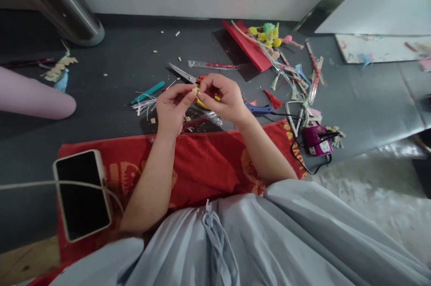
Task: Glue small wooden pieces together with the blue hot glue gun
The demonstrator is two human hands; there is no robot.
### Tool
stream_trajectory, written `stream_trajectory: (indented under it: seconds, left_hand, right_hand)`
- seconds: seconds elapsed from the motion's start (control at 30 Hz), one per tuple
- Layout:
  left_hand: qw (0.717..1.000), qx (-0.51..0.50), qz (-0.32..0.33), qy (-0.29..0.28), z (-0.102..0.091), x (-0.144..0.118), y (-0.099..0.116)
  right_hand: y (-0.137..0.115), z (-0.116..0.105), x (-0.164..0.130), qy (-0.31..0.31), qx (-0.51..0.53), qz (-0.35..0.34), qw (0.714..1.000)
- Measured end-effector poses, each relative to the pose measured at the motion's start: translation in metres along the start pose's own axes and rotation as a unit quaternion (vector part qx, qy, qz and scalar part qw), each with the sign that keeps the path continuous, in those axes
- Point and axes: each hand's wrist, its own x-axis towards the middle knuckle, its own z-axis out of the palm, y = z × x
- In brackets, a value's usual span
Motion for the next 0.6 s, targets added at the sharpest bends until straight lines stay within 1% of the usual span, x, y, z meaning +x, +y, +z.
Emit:
stream_trajectory:
  seconds: [0.23, 0.4, 0.6]
  left_hand:
    - [1.0, 0.003, 0.014, 0.011, -0.0007, 0.0, 0.0017]
    - [0.999, 0.032, 0.03, 0.011, -0.0026, 0.0, 0.0032]
    - [0.996, 0.068, 0.052, 0.011, -0.0062, 0.0008, 0.0013]
  right_hand:
    - [-0.001, -0.0013, -0.0018, 0.003, -0.061, -0.036, 0.997]
    - [-0.0025, -0.0043, -0.0014, -0.005, -0.127, -0.06, 0.99]
    - [-0.0041, -0.0054, -0.0012, -0.013, -0.157, -0.079, 0.984]
